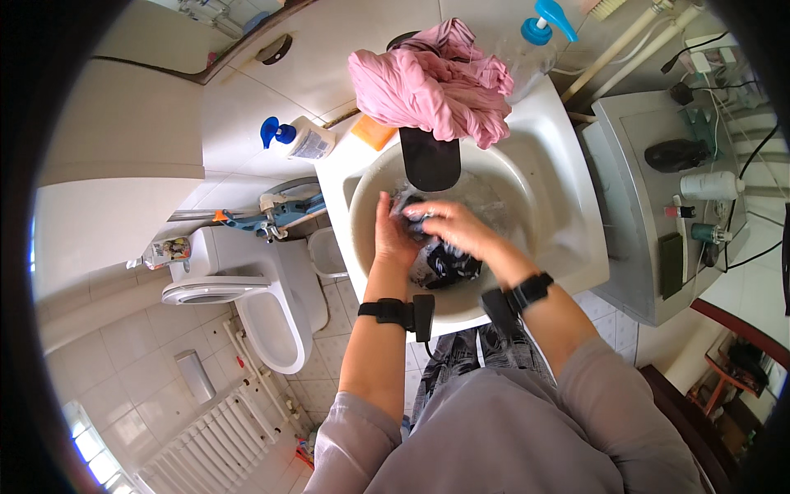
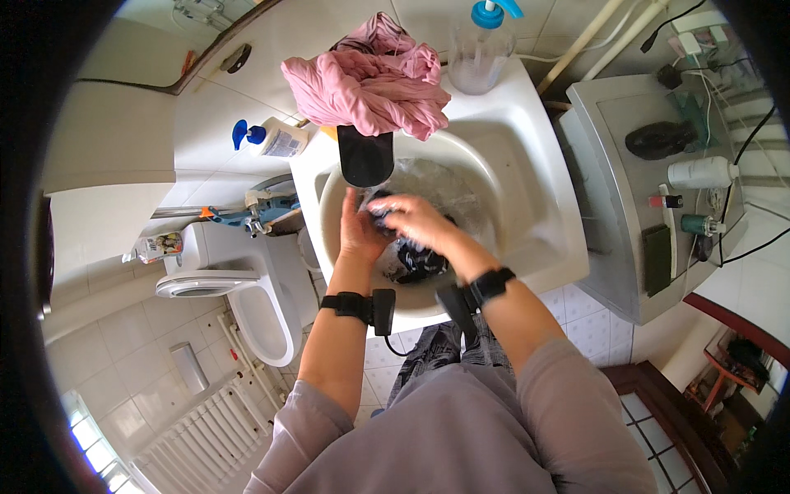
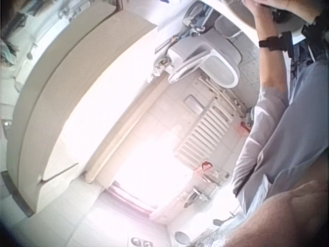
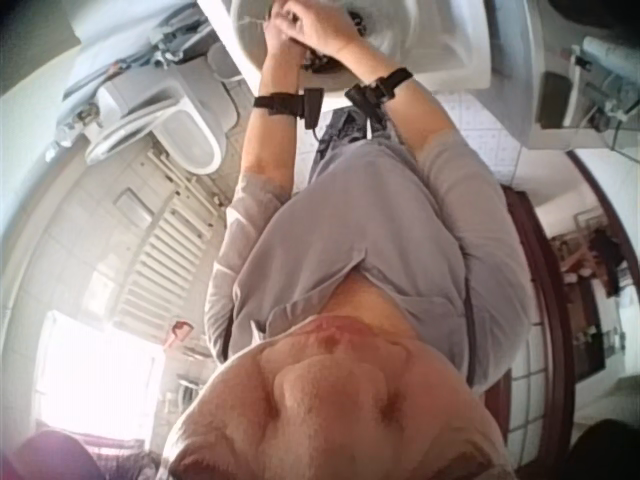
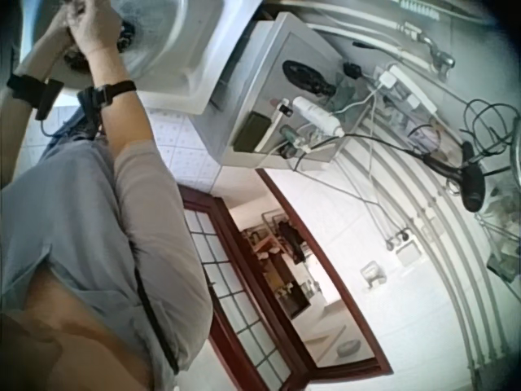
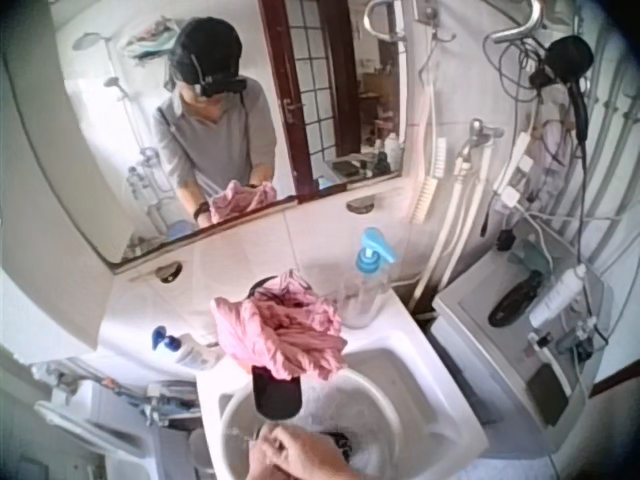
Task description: The person washes clothing items by hand in a bathroom sink basin, rubs the fabrics together under running water, wrings them out, and drains the soapy water using a small washbasin.
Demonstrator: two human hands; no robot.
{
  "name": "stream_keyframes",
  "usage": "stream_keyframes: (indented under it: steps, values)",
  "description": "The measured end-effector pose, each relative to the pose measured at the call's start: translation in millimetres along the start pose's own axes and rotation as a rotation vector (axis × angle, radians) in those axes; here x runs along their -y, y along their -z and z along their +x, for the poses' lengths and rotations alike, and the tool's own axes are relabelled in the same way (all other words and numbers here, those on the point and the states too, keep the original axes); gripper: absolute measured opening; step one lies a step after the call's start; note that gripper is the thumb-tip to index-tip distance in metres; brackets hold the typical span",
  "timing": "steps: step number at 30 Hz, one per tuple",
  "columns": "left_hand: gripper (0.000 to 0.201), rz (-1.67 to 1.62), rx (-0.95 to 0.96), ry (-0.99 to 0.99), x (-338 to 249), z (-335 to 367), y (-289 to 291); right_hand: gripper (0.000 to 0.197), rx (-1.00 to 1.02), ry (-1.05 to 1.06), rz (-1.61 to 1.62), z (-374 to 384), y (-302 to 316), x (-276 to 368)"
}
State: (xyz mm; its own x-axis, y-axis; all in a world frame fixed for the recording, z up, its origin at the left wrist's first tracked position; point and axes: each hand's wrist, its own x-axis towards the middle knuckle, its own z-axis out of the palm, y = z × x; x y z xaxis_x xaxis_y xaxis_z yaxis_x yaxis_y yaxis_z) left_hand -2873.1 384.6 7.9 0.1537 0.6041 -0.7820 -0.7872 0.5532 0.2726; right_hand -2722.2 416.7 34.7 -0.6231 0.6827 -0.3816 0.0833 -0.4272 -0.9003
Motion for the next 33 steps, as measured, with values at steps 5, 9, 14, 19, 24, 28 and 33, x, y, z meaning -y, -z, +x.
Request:
stream_keyframes:
  steps: [5,9,14,19,24,28,33]
  values:
    - [0.059,-0.104,0.208,-0.228,7.8,-19.8,-22.6,0.023,-0.197,0.522,-0.53,-34.4,-50.2,28.1]
    - [0.029,-0.296,0.716,-0.088,14.3,12.9,19.4,0.021,-0.378,0.468,-0.718,-25.3,-51.6,29.4]
    - [0.031,0.284,-0.201,-0.363,19.8,-24.5,-50.1,0.039,-0.46,0.114,-0.601,7.4,8.2,-3.5]
    - [0.057,1.398,-0.52,-0.791,16.5,6.1,-6.4,0.036,-0.684,0.03,-0.763,18.5,36.7,-39.1]
    - [0.079,1.752,-0.399,-0.445,17.5,16.2,18.3,0.053,-0.122,-0.064,-1.121,1.7,20.4,-48.9]
    - [0.055,0.706,-0.254,-0.319,3.3,15.7,2.9,0.048,-0.587,-0.153,-0.883,24.1,44.8,-56.1]
    - [0.07,-0.103,-0.003,-0.175,1.2,-6.7,-9.5,0.038,0.021,0.196,-0.158,-6.6,-0.8,8.1]
